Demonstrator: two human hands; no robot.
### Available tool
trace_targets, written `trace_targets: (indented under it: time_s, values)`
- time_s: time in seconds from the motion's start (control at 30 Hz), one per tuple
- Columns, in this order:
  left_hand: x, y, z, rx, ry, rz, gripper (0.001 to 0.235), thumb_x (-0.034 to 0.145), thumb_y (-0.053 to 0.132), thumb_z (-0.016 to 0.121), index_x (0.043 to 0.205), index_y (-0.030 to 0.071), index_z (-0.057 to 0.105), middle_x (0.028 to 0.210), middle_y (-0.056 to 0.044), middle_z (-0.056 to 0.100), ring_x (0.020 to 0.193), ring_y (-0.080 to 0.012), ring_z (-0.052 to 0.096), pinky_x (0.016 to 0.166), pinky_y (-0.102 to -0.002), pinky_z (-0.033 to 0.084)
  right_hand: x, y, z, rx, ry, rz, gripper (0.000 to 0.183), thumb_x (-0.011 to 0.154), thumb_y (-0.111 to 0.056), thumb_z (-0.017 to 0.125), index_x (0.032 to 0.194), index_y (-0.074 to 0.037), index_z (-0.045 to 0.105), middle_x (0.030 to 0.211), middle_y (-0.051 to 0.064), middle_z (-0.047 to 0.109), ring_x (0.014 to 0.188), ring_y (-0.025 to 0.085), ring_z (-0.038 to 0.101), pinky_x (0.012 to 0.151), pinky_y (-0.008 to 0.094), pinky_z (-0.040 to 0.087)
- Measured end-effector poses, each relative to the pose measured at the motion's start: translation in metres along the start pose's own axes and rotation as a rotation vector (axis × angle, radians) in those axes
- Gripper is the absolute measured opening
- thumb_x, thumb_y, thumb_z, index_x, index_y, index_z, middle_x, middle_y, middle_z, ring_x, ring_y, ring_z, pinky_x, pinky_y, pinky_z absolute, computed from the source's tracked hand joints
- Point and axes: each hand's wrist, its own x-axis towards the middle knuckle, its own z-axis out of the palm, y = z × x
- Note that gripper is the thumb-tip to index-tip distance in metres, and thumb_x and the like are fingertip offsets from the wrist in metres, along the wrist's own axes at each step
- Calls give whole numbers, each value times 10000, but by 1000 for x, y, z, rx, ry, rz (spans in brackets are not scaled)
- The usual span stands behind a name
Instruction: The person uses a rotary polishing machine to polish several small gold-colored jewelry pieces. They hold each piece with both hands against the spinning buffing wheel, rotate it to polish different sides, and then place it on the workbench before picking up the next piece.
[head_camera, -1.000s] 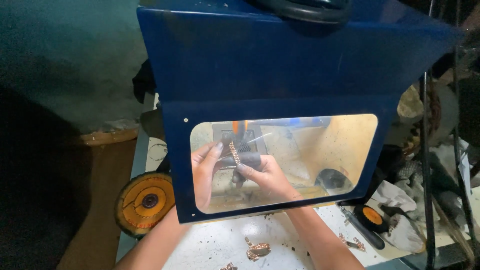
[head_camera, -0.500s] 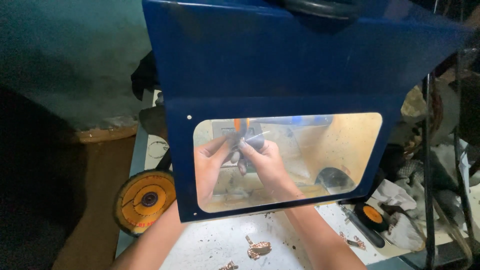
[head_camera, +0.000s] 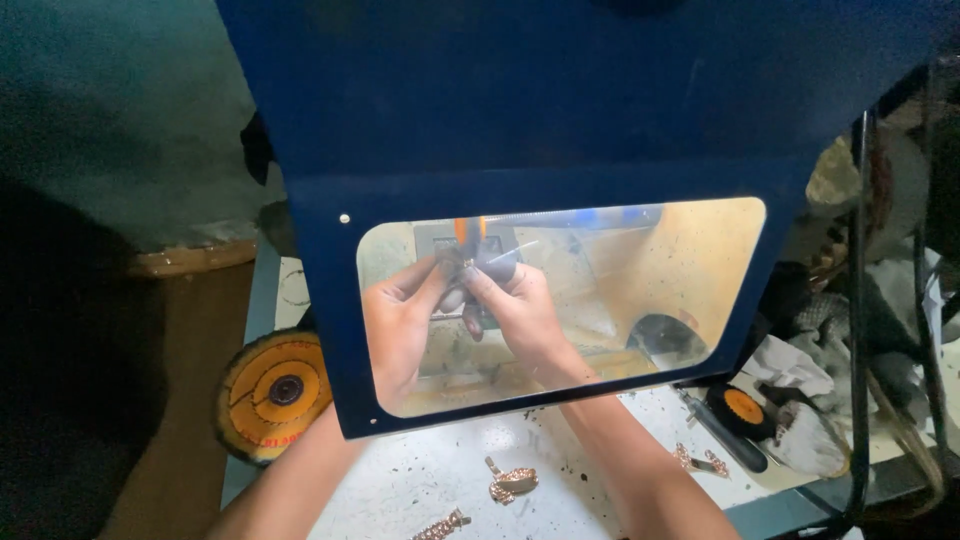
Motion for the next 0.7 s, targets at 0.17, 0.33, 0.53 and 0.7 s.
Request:
trace_targets:
  time_s: [0.17,0.33,0.53,0.7]
  values:
    - [-12,15,7,20,16,5,285,902,201,762,1154,72,791,866,-148,804,878,-88,660,945,-393,604,-6,-9,-1,24,-30,13,207,1002,-157,657,889,-12,753,639,134,683,430,165,614,468,334,549]
    - [-1,1,5,27,18,8,322,922,249,757,1193,75,772,937,-136,807,878,-87,658,937,-381,578,-2,-2,-2,84,-9,43,178,997,-118,644,928,18,735,642,119,656,457,165,607,478,346,546]
    - [-6,5,5,18,15,13,324,906,249,773,1181,78,778,901,-123,806,858,-75,645,931,-377,589,-5,-9,3,43,-3,21,246,1017,-168,634,887,15,734,559,118,622,413,170,591,464,325,530]
    - [-4,3,5,22,17,38,321,904,235,776,1183,77,773,889,-152,803,963,-91,652,976,-382,583,-5,-8,-1,82,-37,-10,203,1004,-145,650,939,24,742,581,143,636,415,194,614,442,349,544]
